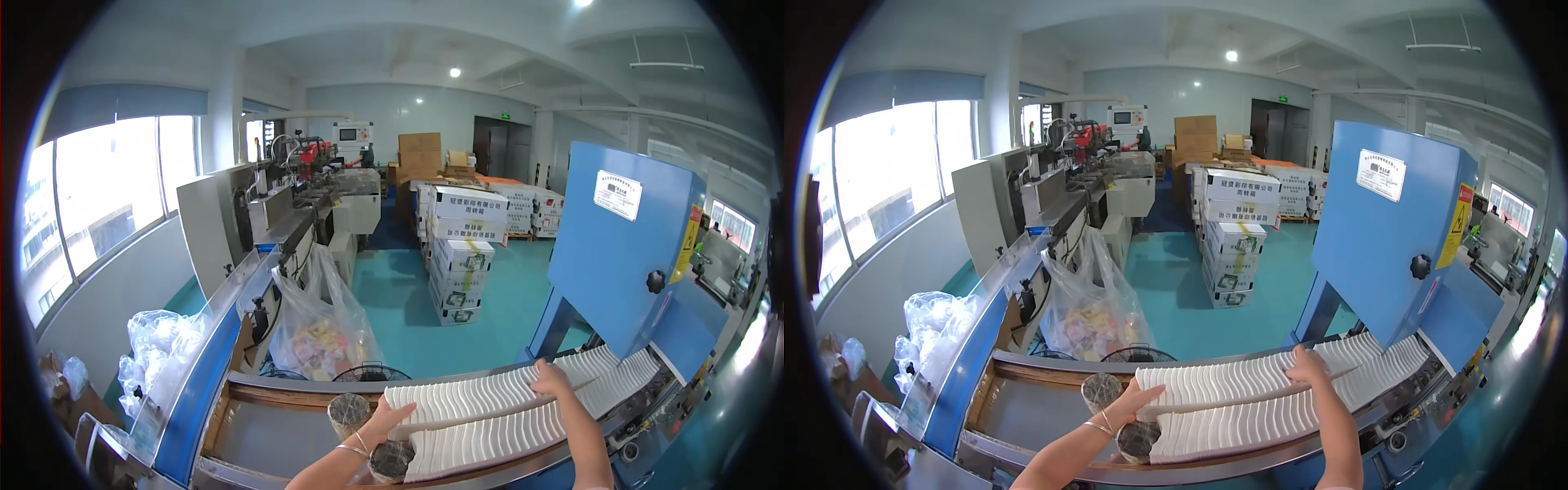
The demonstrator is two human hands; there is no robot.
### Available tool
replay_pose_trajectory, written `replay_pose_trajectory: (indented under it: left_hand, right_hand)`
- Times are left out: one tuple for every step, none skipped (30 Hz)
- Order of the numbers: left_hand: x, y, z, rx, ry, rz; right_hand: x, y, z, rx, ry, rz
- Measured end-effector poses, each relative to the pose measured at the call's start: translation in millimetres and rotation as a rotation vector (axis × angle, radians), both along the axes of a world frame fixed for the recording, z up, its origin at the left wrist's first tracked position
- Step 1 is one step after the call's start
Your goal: Sorting and stacking white rectangular paper items from a conveyor belt into organized bundles.
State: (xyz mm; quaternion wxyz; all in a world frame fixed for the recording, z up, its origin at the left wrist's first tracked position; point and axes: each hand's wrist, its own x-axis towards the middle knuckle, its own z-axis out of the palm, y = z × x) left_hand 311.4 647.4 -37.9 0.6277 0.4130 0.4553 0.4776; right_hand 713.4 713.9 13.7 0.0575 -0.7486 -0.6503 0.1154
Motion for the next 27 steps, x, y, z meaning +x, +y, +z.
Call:
replay_pose_trajectory:
  left_hand:
    - [1.6,-4.3,11.7,0.006,0.003,-0.024]
    - [-1.0,-9.3,20.2,0.009,0.007,-0.042]
    - [-1.6,-9.8,19.0,0.010,0.008,-0.038]
    - [-0.5,-10.3,15.5,0.036,0.036,0.022]
    - [-0.6,-12.7,11.3,0.061,0.063,0.084]
    - [-2.2,-12.7,6.1,0.060,0.065,0.089]
    - [-4.2,-10.9,0.3,0.088,0.059,0.095]
    - [-4.7,-10.2,4.2,0.116,0.053,0.098]
    - [-5.0,-12.0,7.1,0.116,0.056,0.100]
    - [-4.6,-16.5,9.4,0.159,0.038,0.081]
    - [-3.3,-20.6,15.8,0.206,0.018,0.060]
    - [-3.8,-22.3,16.2,0.211,0.017,0.069]
    - [-4.7,-24.9,14.5,0.245,0.031,0.136]
    - [-4.3,-27.8,14.9,0.277,0.044,0.195]
    - [-3.3,-40.8,37.2,0.264,0.009,0.218]
    - [-7.5,-44.2,37.7,0.262,0.002,0.225]
    - [-13.7,-51.0,38.6,0.308,-0.056,0.273]
    - [-20.9,-60.3,41.2,0.351,-0.113,0.324]
    - [-34.8,-71.0,45.3,0.370,-0.075,0.350]
    - [-47.1,-86.8,54.7,0.368,-0.080,0.360]
    - [-61.5,-105.4,64.8,0.402,-0.097,0.402]
    - [-77.9,-123.4,68.9,0.434,-0.112,0.448]
    - [-99.9,-142.8,65.2,0.435,-0.083,0.493]
    - [-119.5,-166.3,63.7,0.422,-0.086,0.523]
    - [-139.3,-192.8,63.3,0.422,-0.092,0.601]
    - [-160.2,-226.3,61.7,0.417,-0.098,0.695]
    - [-179.4,-259.3,58.9,0.411,-0.084,0.767]
  right_hand:
    - [-4.3,-7.3,1.5,0.065,-0.006,-0.040]
    - [-7.7,-11.1,2.4,0.065,-0.006,-0.035]
    - [-10.2,-13.3,3.0,0.071,0.012,-0.052]
    - [-12.6,-15.0,4.3,0.077,0.031,-0.069]
    - [-16.5,-18.3,7.1,0.076,0.033,-0.064]
    - [-21.0,-20.9,11.2,0.118,0.036,-0.097]
    - [-24.3,-23.0,15.3,0.160,0.038,-0.130]
    - [-24.8,-24.0,18.4,0.159,0.041,-0.129]
    - [-25.2,-24.6,21.7,0.186,0.056,-0.136]
    - [-26.0,-25.9,25.0,0.213,0.071,-0.142]
    - [-26.2,-31.1,29.8,0.275,0.090,-0.118]
    - [-30.3,-35.5,36.5,0.279,0.091,-0.109]
    - [-35.5,-40.1,44.2,0.347,0.105,-0.111]
    - [-38.8,-46.3,51.4,0.415,0.117,-0.120]
    - [-43.5,-49.7,57.1,0.454,0.116,-0.132]
    - [-50.6,-52.2,63.1,0.453,0.110,-0.125]
    - [-60.3,-56.1,71.6,0.544,0.128,-0.078]
    - [-74.4,-62.6,82.8,0.632,0.147,-0.030]
    - [-94.5,-71.7,96.6,0.672,0.176,0.001]
    - [-111.5,-77.3,104.4,0.670,0.171,0.012]
    - [-130.1,-80.5,110.3,0.705,0.170,0.074]
    - [-150.3,-84.0,115.8,0.737,0.169,0.139]
    - [-175.9,-88.3,121.9,0.721,0.156,0.194]
    - [-203.6,-93.1,124.9,0.706,0.156,0.224]
    - [-234.6,-98.4,127.1,0.723,0.187,0.323]
    - [-271.0,-107.7,128.1,0.732,0.221,0.438]
    - [-305.5,-120.9,128.6,0.704,0.221,0.482]
